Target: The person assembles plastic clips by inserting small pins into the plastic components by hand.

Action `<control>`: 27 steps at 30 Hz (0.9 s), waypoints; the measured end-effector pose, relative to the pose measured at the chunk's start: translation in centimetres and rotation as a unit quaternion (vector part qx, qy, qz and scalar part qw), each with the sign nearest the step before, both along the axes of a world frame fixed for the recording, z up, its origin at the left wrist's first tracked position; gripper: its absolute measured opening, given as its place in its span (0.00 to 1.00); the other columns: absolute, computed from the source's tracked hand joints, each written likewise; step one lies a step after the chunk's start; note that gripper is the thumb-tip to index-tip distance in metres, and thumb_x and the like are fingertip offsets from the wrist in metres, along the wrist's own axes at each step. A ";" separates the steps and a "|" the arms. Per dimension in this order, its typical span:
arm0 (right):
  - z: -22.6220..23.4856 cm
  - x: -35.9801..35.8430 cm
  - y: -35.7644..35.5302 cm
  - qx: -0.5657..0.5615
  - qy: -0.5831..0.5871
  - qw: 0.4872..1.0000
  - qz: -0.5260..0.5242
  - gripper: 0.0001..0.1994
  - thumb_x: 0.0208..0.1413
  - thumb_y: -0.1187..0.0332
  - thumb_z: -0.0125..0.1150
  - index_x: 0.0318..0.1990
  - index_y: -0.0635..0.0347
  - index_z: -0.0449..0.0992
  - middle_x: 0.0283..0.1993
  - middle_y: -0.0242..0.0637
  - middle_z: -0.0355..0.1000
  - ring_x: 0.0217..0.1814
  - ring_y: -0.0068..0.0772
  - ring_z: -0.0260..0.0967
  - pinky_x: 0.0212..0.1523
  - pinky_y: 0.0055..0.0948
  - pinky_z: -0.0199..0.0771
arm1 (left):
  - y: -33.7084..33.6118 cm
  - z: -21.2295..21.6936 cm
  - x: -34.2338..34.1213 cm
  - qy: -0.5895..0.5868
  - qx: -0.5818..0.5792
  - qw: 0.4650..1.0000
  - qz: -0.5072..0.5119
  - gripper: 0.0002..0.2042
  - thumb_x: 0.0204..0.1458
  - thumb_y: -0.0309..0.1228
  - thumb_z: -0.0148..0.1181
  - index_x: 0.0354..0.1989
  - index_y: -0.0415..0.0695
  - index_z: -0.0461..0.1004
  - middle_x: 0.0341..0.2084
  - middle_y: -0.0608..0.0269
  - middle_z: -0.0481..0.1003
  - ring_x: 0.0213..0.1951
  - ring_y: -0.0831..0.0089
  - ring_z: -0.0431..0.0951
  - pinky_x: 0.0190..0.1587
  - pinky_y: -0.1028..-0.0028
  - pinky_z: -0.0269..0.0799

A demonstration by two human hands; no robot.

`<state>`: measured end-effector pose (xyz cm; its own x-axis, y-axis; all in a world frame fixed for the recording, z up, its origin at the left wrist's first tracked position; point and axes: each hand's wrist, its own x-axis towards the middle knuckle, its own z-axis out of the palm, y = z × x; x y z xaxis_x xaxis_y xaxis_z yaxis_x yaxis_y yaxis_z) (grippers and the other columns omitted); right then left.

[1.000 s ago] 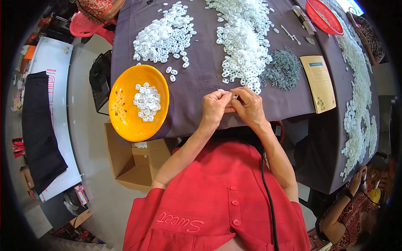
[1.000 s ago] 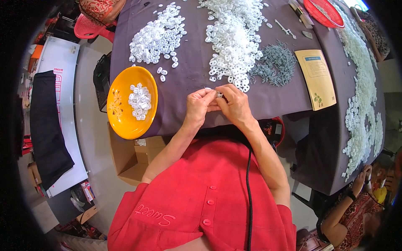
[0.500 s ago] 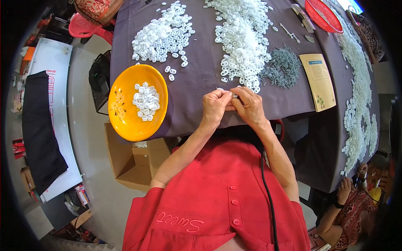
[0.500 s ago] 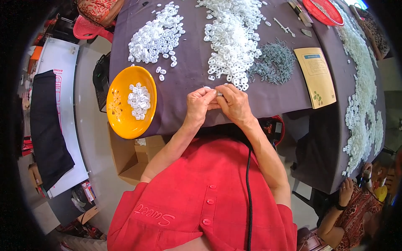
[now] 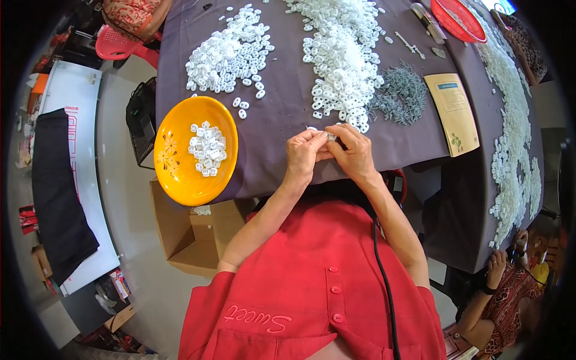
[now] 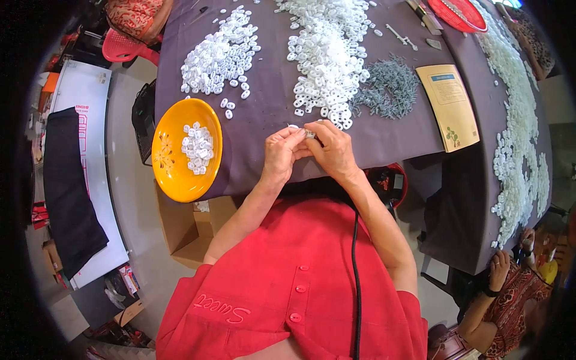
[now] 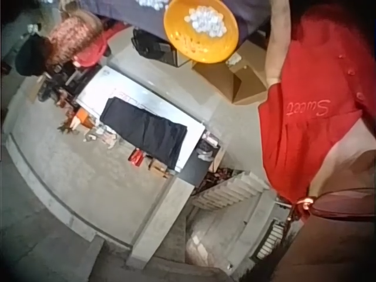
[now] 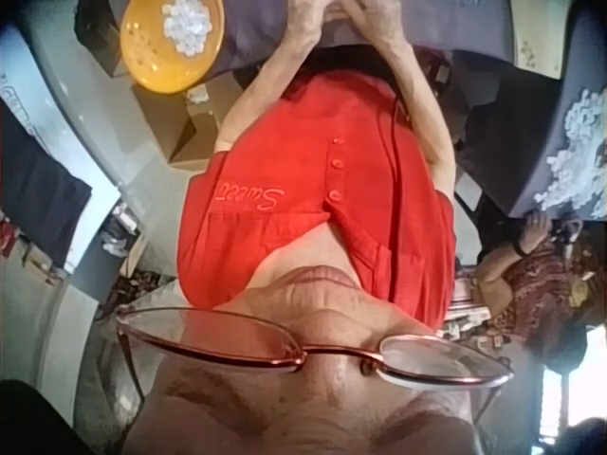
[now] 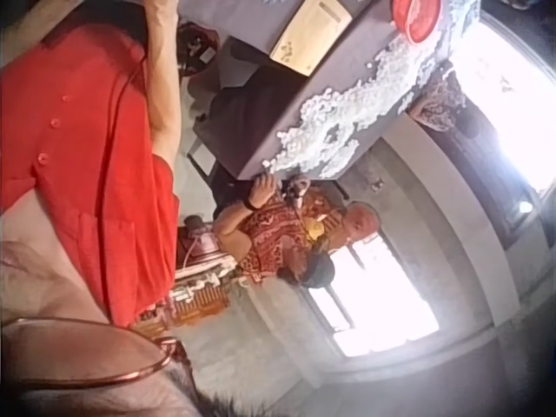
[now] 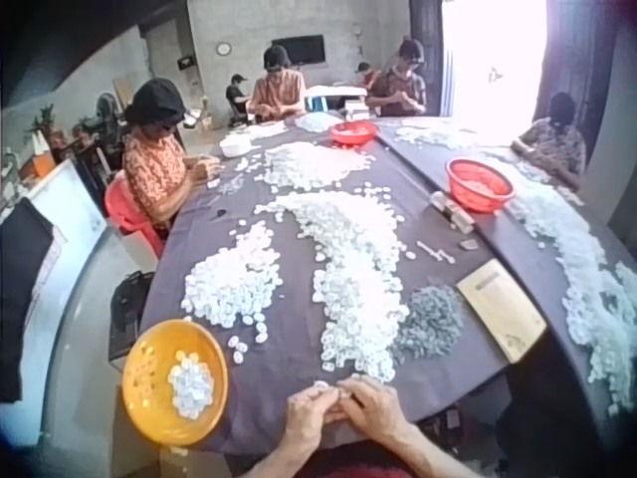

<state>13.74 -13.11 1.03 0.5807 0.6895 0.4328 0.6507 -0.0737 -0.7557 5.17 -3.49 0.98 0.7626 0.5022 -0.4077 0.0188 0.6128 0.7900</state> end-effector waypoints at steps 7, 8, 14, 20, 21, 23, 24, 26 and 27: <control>2.4 -0.4 -0.8 -0.006 -0.032 0.999 0.036 0.11 0.43 0.78 0.58 0.37 0.65 0.72 0.33 0.43 0.69 0.33 0.40 0.70 0.34 0.29 0.70 | 0.3 1.5 -1.2 0.047 0.131 0.990 0.001 0.08 0.55 0.29 0.48 0.32 0.37 0.70 0.26 0.58 0.74 0.23 0.74 0.76 0.24 0.77 0.74; 2.4 0.2 -1.3 -0.008 -0.035 0.999 0.033 0.11 0.43 0.78 0.58 0.37 0.65 0.72 0.33 0.43 0.69 0.33 0.40 0.70 0.34 0.29 0.70 | 0.9 1.9 -1.6 0.058 0.136 0.989 -0.003 0.08 0.55 0.29 0.48 0.34 0.37 0.70 0.26 0.58 0.74 0.23 0.74 0.76 0.22 0.78 0.73; 1.1 5.9 -5.3 -0.068 -0.073 0.988 -0.117 0.06 0.43 0.79 0.58 0.31 0.62 0.74 0.27 0.40 0.69 0.28 0.38 0.68 0.29 0.29 0.67 | 5.2 5.3 -5.3 0.118 0.281 0.949 0.082 0.08 0.55 0.32 0.49 0.34 0.41 0.71 0.23 0.64 0.73 0.17 0.83 0.71 0.16 0.86 0.64; 1.5 6.6 -4.0 -0.142 -0.101 0.976 -0.128 0.04 0.45 0.74 0.58 0.30 0.60 0.74 0.27 0.40 0.67 0.30 0.42 0.68 0.30 0.32 0.67 | 9.6 6.3 -10.1 0.216 0.397 0.880 0.150 0.10 0.56 0.32 0.47 0.28 0.41 0.70 0.18 0.68 0.70 0.13 0.88 0.63 0.14 0.87 0.56; 1.5 6.7 -4.1 -0.159 -0.102 0.973 -0.134 0.03 0.46 0.73 0.58 0.30 0.61 0.73 0.27 0.40 0.67 0.31 0.43 0.67 0.31 0.33 0.66 | 10.1 6.3 -10.6 0.242 0.399 0.870 0.157 0.10 0.56 0.32 0.48 0.27 0.40 0.70 0.18 0.68 0.70 0.13 0.88 0.62 0.14 0.86 0.56; 1.3 7.1 -4.0 -0.173 -0.104 0.971 -0.132 0.03 0.46 0.73 0.58 0.30 0.61 0.73 0.27 0.40 0.67 0.31 0.43 0.67 0.31 0.34 0.66 | 11.1 5.5 -11.8 0.266 0.432 0.847 0.161 0.10 0.55 0.32 0.48 0.27 0.39 0.70 0.17 0.68 0.70 0.13 0.86 0.62 0.15 0.83 0.57; 1.1 7.3 -4.1 -0.179 -0.106 0.970 -0.127 0.04 0.47 0.71 0.57 0.29 0.60 0.73 0.28 0.40 0.66 0.32 0.43 0.67 0.31 0.35 0.67 | 11.6 5.1 -12.4 0.287 0.462 0.824 0.157 0.10 0.54 0.32 0.49 0.26 0.38 0.70 0.16 0.67 0.70 0.14 0.84 0.63 0.17 0.81 0.59; 1.1 7.3 -4.2 -0.189 -0.114 0.968 -0.118 0.04 0.48 0.70 0.56 0.28 0.60 0.71 0.29 0.39 0.65 0.32 0.44 0.67 0.31 0.37 0.66 | 12.2 4.5 -13.2 0.317 0.502 0.790 0.157 0.11 0.53 0.32 0.51 0.25 0.37 0.71 0.15 0.65 0.70 0.15 0.81 0.64 0.19 0.78 0.60; 1.1 7.2 -4.2 -0.187 -0.115 0.969 -0.114 0.04 0.48 0.70 0.56 0.28 0.60 0.71 0.29 0.39 0.65 0.32 0.44 0.67 0.31 0.37 0.66 | 12.4 4.3 -13.4 0.343 0.540 0.754 0.151 0.11 0.52 0.32 0.52 0.24 0.36 0.71 0.14 0.64 0.70 0.16 0.79 0.65 0.20 0.76 0.62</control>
<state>20.95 -17.30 2.18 0.6540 0.6889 0.3125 0.7333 -0.4759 -0.4856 -8.23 8.90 5.24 0.3430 0.9321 0.1165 0.6381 -0.3223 0.6993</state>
